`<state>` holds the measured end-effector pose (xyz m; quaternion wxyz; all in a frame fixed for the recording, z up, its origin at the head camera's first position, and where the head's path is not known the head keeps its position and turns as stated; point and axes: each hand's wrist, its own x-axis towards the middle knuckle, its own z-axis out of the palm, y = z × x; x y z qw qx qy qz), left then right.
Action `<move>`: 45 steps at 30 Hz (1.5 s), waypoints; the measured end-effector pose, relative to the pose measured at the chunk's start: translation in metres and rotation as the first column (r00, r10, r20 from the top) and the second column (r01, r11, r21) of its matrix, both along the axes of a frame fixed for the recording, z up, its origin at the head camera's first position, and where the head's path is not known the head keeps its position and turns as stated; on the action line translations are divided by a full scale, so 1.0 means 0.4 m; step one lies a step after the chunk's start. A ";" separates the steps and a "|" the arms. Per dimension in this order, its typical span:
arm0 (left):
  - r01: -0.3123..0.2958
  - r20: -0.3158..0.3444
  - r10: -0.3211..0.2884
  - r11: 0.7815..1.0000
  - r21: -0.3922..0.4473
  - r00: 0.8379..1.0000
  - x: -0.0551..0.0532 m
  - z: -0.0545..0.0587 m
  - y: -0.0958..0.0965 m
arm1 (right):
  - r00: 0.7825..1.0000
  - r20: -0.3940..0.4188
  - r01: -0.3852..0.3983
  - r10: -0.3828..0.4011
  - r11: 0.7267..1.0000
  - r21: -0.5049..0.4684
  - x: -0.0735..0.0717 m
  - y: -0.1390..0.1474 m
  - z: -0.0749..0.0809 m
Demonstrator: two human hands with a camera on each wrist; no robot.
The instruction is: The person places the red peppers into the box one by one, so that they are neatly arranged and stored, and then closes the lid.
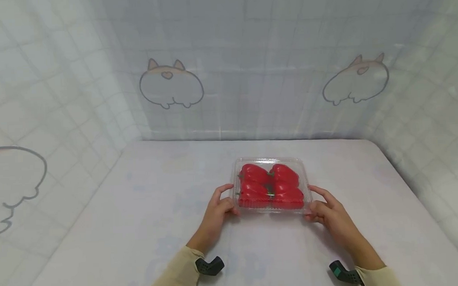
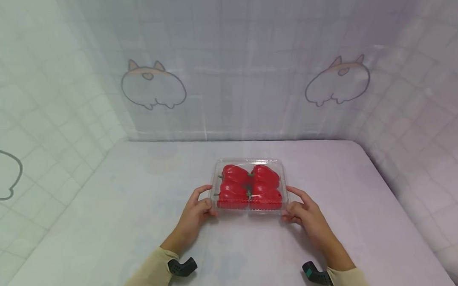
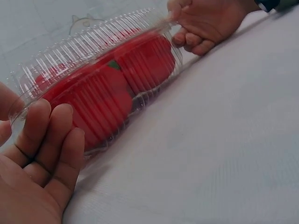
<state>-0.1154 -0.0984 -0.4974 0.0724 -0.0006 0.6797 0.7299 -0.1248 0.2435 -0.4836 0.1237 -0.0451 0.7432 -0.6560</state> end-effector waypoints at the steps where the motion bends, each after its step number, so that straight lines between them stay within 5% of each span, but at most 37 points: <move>1: 0.005 0.003 -0.005 1.000 -0.002 1.000 0.000 -0.001 0.001 | 1.000 0.003 0.004 -0.004 1.000 -0.003 0.002 0.001 -0.002; 45: 0.008 0.006 -0.009 0.999 0.045 1.000 0.010 0.006 -0.002 | 1.000 -0.002 0.010 -0.010 1.000 0.030 0.015 -0.003 0.004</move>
